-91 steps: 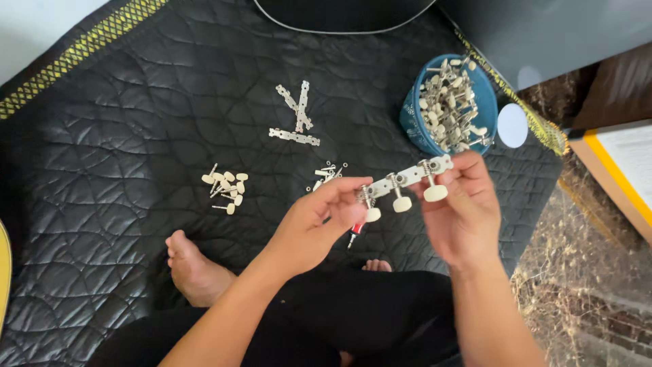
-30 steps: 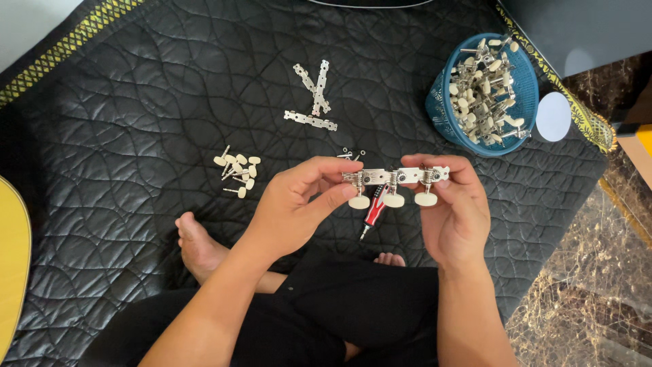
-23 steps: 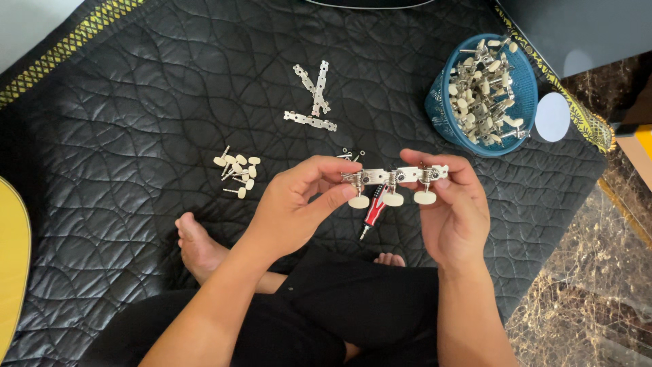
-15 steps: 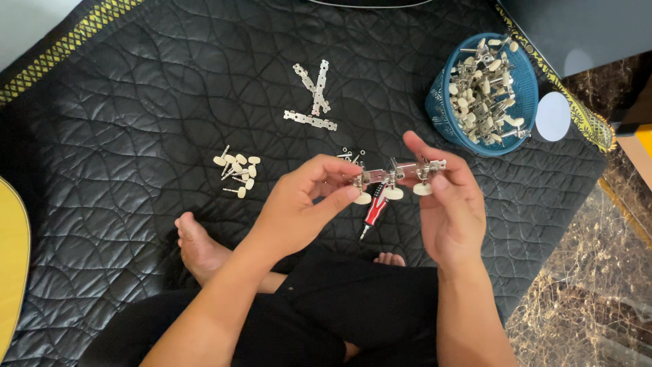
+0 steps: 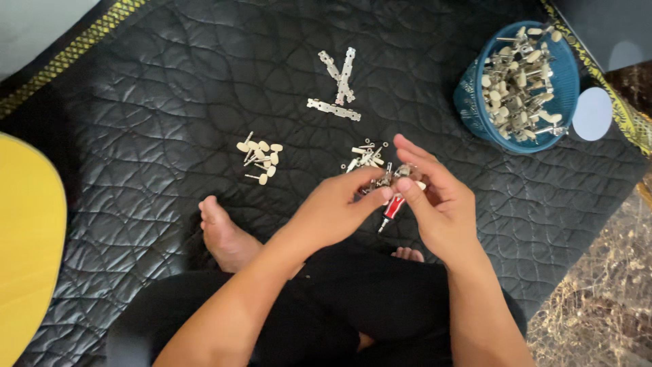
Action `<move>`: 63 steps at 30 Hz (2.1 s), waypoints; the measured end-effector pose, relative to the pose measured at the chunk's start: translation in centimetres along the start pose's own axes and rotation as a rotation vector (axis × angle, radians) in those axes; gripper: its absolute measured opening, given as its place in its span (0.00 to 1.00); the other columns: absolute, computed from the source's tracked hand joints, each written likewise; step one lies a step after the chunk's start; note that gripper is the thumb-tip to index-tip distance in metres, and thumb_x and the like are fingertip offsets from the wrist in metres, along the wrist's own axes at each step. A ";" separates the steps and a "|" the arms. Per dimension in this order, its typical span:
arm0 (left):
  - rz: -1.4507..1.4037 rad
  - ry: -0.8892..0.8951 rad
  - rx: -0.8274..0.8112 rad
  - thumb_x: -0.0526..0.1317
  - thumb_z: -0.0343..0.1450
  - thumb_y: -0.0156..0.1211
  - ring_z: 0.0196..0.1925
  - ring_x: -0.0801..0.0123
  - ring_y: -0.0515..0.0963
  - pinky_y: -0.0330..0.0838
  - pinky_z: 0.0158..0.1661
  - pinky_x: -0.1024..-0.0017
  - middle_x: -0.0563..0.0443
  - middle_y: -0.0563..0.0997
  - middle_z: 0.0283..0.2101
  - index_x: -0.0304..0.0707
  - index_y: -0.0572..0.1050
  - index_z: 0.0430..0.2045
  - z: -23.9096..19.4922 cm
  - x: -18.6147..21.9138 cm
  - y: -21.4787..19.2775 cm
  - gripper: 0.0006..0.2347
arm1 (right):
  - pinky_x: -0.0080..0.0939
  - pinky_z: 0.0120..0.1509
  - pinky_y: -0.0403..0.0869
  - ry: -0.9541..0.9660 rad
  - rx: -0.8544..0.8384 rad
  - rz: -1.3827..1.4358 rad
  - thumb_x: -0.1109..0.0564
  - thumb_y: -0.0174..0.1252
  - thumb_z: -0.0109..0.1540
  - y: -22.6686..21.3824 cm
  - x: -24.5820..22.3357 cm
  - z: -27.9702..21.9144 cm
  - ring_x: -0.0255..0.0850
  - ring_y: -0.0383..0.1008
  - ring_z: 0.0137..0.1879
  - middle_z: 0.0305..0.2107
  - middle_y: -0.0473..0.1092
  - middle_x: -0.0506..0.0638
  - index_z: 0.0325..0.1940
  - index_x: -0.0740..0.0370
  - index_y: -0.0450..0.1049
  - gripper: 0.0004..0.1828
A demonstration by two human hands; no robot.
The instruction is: The person assembles small metal mechanical parts using a screwdriver. They insert white plastic knobs into metal frames and tighten screws to secure them. The person handles multiple small components and a basket of parts is visible nearby.
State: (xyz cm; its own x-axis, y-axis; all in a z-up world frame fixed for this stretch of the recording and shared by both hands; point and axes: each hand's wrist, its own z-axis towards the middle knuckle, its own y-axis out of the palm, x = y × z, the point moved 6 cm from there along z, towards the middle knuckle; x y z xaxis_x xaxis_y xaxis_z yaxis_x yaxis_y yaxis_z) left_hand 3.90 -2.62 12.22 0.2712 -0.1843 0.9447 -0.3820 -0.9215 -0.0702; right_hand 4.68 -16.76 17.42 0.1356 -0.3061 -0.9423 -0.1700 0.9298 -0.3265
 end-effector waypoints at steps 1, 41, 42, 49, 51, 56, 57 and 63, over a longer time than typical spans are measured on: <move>0.001 -0.003 0.005 0.50 0.71 0.56 0.51 0.43 0.81 0.76 0.50 0.54 0.38 0.84 0.43 0.48 0.75 0.52 0.0 -0.4 0.1 0.17 | 0.41 0.59 0.73 -0.001 -0.004 0.004 0.65 0.57 0.64 0.1 0.0 0.0 0.46 0.75 0.56 0.62 0.68 0.66 0.59 0.71 0.72 0.19; -0.675 -0.205 0.551 0.52 0.70 0.51 0.56 0.75 0.79 0.71 0.51 0.71 0.62 0.82 0.51 0.54 0.76 0.44 0.0 -2.6 -7.6 0.14 | 0.46 0.58 0.69 0.249 -0.193 -0.728 0.59 0.50 0.67 -4.0 4.0 1.2 0.45 0.74 0.53 0.59 0.69 0.55 0.64 0.62 0.69 0.20; -0.681 -0.214 0.554 0.52 0.69 0.51 0.56 0.75 0.79 0.71 0.51 0.71 0.62 0.82 0.51 0.54 0.76 0.45 0.0 -2.6 -7.6 0.14 | 0.45 0.58 0.69 0.267 -0.196 -0.721 0.60 0.49 0.67 -3.9 4.1 1.2 0.44 0.74 0.53 0.59 0.70 0.54 0.64 0.62 0.69 0.20; -0.674 -0.088 0.567 0.51 0.75 0.53 0.53 0.74 0.78 0.71 0.50 0.71 0.59 0.81 0.49 0.49 0.74 0.45 0.2 -3.2 -7.3 0.12 | 0.56 0.53 0.75 0.187 -0.222 -0.821 0.63 0.52 0.69 -2.6 5.2 1.5 0.62 0.76 0.52 0.53 0.72 0.66 0.62 0.69 0.73 0.17; -0.675 -0.097 0.572 0.52 0.75 0.53 0.54 0.74 0.78 0.71 0.50 0.70 0.60 0.81 0.50 0.50 0.75 0.45 0.2 -3.4 -7.3 0.12 | 0.57 0.53 0.75 0.160 -0.283 -0.889 0.62 0.54 0.67 -1.7 7.0 1.8 0.61 0.76 0.51 0.50 0.74 0.62 0.60 0.62 0.75 0.16; -0.684 -0.117 0.572 0.51 0.75 0.53 0.54 0.73 0.78 0.71 0.50 0.69 0.58 0.81 0.50 0.48 0.74 0.45 0.0 -3.1 -7.3 0.12 | 0.52 0.58 0.74 0.221 -0.311 -0.985 0.55 0.57 0.66 1.0 14.1 2.7 0.52 0.76 0.55 0.48 0.75 0.51 0.57 0.50 0.77 0.15; -0.692 -0.107 0.571 0.51 0.75 0.53 0.54 0.73 0.78 0.71 0.50 0.70 0.59 0.81 0.50 0.48 0.74 0.45 0.0 -3.2 -7.4 0.12 | 0.52 0.59 0.73 0.242 -0.317 -1.004 0.55 0.57 0.65 1.6 15.3 2.8 0.51 0.74 0.58 0.50 0.74 0.49 0.58 0.47 0.77 0.16; -0.713 -0.121 0.569 0.52 0.74 0.54 0.53 0.74 0.79 0.71 0.49 0.70 0.60 0.81 0.49 0.49 0.75 0.44 0.2 -3.2 -7.2 0.12 | 0.50 0.58 0.74 0.177 -0.238 -1.006 0.55 0.61 0.64 2.0 17.9 2.7 0.51 0.74 0.56 0.48 0.73 0.51 0.53 0.51 0.79 0.13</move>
State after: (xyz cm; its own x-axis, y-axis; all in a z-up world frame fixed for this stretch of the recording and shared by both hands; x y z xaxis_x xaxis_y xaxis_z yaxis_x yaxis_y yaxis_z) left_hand 5.97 4.53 9.66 0.3785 0.4867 0.7873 0.3946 -0.8543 0.3385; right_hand 9.37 -19.87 0.10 0.1791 -0.9590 -0.2195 -0.2488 0.1717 -0.9532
